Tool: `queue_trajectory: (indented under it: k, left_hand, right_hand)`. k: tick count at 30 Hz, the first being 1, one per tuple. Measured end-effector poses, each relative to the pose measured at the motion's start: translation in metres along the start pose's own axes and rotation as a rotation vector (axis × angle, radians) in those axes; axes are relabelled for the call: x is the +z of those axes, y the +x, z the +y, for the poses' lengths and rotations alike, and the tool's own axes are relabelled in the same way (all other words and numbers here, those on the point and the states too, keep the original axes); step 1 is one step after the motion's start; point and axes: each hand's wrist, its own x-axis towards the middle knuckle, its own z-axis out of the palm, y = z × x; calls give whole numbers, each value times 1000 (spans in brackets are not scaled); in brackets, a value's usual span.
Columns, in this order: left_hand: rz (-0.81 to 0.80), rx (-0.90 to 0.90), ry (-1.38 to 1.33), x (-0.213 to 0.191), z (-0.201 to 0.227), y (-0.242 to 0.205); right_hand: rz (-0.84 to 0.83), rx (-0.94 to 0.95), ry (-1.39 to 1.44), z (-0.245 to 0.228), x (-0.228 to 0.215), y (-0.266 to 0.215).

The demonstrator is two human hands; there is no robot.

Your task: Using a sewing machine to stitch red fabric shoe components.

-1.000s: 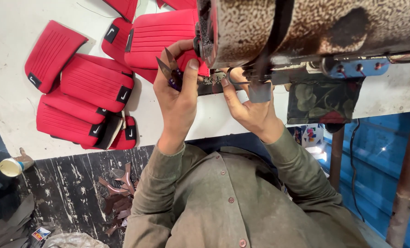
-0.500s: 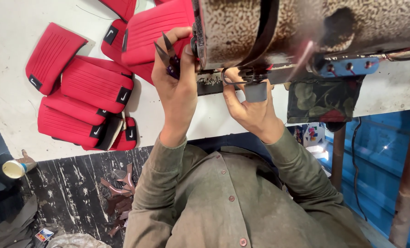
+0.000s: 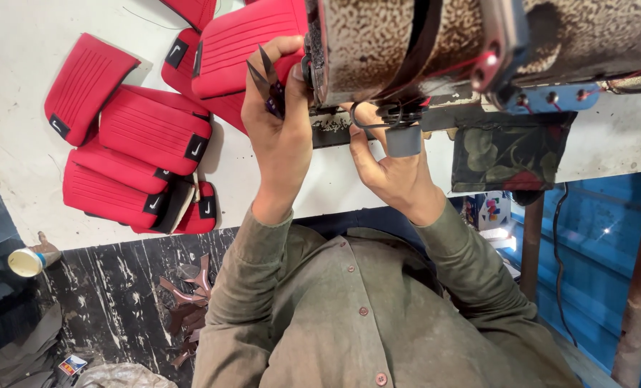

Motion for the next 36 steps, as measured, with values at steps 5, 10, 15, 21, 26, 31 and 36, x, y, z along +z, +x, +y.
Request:
queue_trajectory:
  k: [5,10,15,21,26,31,36]
  left_hand:
    - [-36,-3,40,-4,0,4]
    - [-141,-3,40,-9,3,14]
    - [-155,19,142,-7,3,18]
    - [-184,67,236,-10,-2,20]
    - [-181,-34,205,-11,21,25]
    - [-162,205,568,-19,62,46]
    - [-357,279,695,-45,22,89]
  right_hand:
    - [-141,238,168,-12,-16,16]
    - [-17,-6,-75,48,-59,-28]
    - [47,36,-94,46,-71,-34]
    - [110,75,-98,45,-82,-33]
    - [166,113,-84,33,-81,-31]
    - [216,133,-82,22,-81,-21]
    - [248,150,-66,-3,-75,-31]
